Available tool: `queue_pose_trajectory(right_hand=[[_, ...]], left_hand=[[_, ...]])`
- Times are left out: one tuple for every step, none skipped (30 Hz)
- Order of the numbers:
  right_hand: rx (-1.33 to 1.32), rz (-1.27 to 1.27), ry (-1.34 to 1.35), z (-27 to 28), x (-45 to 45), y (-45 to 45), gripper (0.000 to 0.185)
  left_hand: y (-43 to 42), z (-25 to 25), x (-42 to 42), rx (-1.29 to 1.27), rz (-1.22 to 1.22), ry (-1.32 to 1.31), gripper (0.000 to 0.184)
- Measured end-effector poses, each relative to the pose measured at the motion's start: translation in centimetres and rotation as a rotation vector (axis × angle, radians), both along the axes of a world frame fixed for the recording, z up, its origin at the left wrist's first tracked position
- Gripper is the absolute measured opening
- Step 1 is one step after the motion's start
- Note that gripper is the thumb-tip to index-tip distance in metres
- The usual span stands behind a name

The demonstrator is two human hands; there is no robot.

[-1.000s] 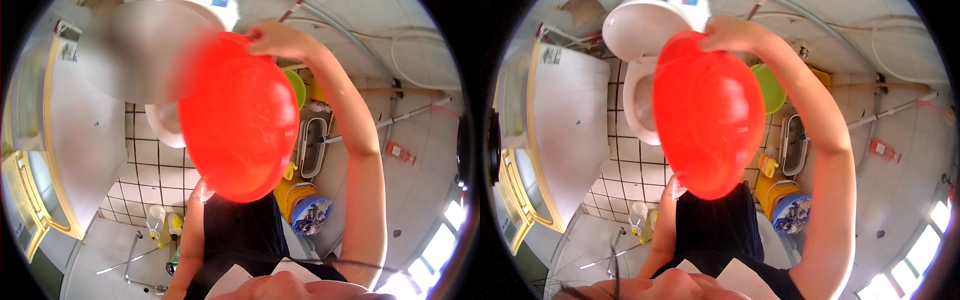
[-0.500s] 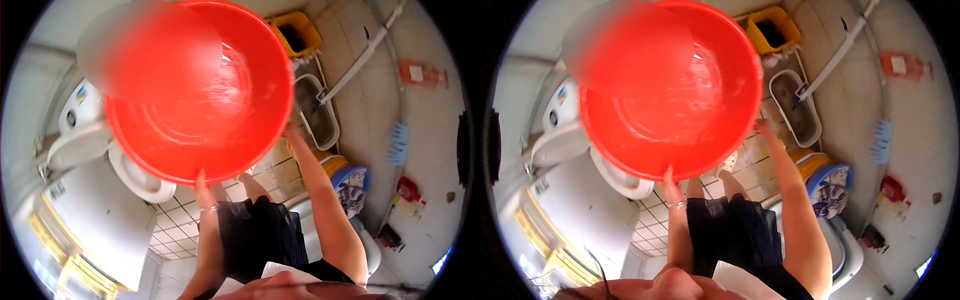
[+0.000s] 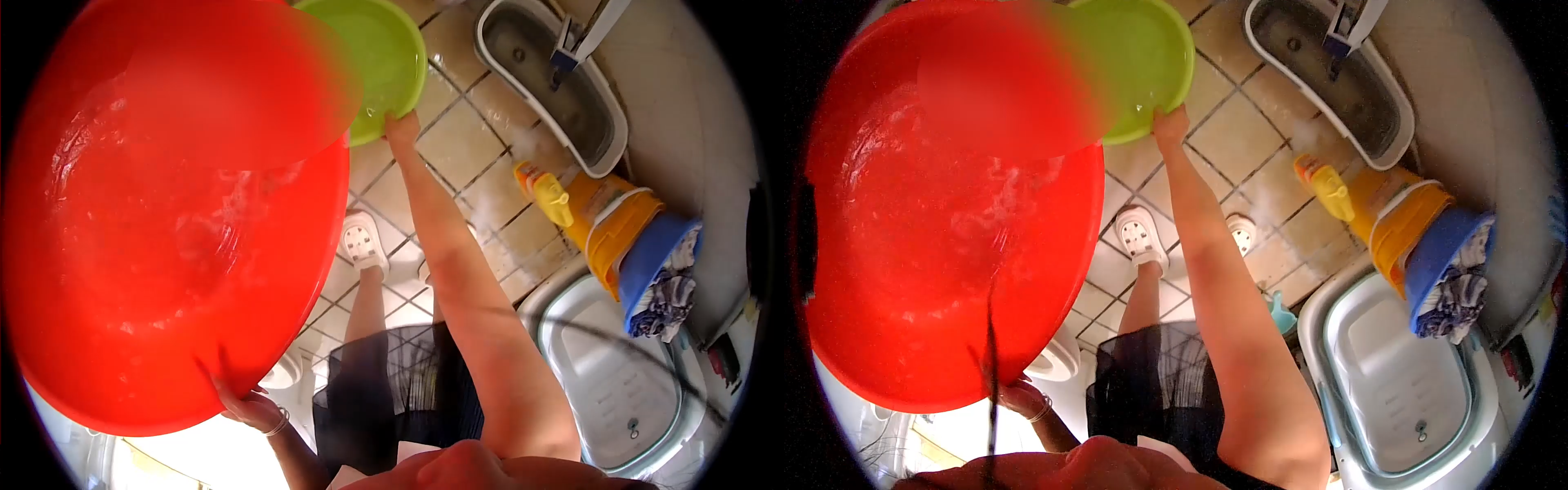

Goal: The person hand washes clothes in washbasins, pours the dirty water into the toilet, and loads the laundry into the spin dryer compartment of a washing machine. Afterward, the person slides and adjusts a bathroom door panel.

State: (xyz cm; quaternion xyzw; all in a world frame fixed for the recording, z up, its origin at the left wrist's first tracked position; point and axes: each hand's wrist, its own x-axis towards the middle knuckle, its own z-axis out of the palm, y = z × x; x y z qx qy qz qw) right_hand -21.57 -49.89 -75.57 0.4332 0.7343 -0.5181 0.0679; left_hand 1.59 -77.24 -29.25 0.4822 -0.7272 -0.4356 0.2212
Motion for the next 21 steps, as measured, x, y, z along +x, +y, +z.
queue_pose_trajectory(right_hand=[[-0.033,-0.003,-0.027,1.6,0.2,0.1,0.046],[-0.065,-0.004,-0.042,3.9,-0.2,0.2,0.041],[-0.096,-0.005,-0.052,5.1,-0.3,0.5,0.037],[-0.078,-0.018,-0.049,4.8,0.2,0.5,0.036],[-0.055,-0.03,-0.044,4.0,0.7,0.7,0.034],[-0.031,-0.044,-0.041,3.2,1.4,1.0,0.033],[0.102,-0.011,0.024,-0.2,2.9,1.3,0.033],[0.093,-0.018,0.026,-0.8,4.1,1.9,0.033],[0.086,-0.028,0.026,-0.8,5.4,2.7,0.033],[0.082,-0.038,0.026,-0.6,6.4,3.4,0.033],[-0.078,-0.116,-0.03,2.4,7.0,4.3,0.035],[-0.039,-0.09,-0.032,1.8,8.2,5.1,0.035],[0.001,-0.065,-0.036,0.4,9.9,5.9,0.035],[0.043,-0.041,-0.04,-0.1,11.3,6.9,0.035],[0.048,-0.039,-0.058,-0.5,12.7,7.9,0.035],[0.054,-0.039,-0.077,-0.1,14.3,8.8,0.035],[0.059,-0.04,-0.098,0.9,15.8,9.7,0.035],[0.046,-0.047,-0.146,1.9,17.6,10.7,0.035],[0.033,-0.05,-0.195,3.4,19.4,11.7,0.035],[0.023,-0.045,-0.23,4.5,20.2,12.9,0.035],[0.029,-0.03,-0.208,4.8,20.5,14.4,0.035]], left_hand=[[0.5,0.1,-0.6,-0.017,0.024,0.03,0.047],[0.2,0.1,-0.2,-0.026,-0.015,0.073,0.048],[-0.1,0.1,0.2,-0.034,-0.054,0.117,0.05],[0.1,0.6,0.2,-0.022,-0.046,0.098,0.051],[0.7,1.1,-0.1,-0.006,-0.037,0.081,0.052],[1.4,1.8,-0.4,0.01,-0.029,0.062,0.053],[2.3,2.8,-0.9,0.069,-0.099,0.065,0.054],[2.3,3.2,-0.5,0.074,-0.116,0.041,0.056],[2.1,3.7,0.0,0.08,-0.137,0.015,0.059],[1.9,4.1,0.3,0.089,-0.157,-0.01,0.062],[1.9,4.4,0.7,0.104,-0.146,-0.023,0.062],[1.7,4.7,1.1,0.12,-0.137,-0.038,0.062],[1.7,5.0,1.4,0.137,-0.129,-0.056,0.062],[1.5,5.1,1.8,0.164,-0.125,-0.063,0.061],[1.4,5.3,2.2,0.188,-0.122,-0.07,0.061],[1.5,5.5,2.4,0.214,-0.123,-0.079,0.06],[2.1,5.7,2.1,0.2,-0.107,-0.081,0.057],[3.0,5.7,1.7,0.187,-0.088,-0.087,0.053],[3.8,6.0,1.7,0.174,-0.063,-0.096,0.051],[4.2,6.4,1.6,0.205,-0.081,-0.14,0.049],[4.5,6.4,1.7,0.239,-0.089,-0.17,0.047]])
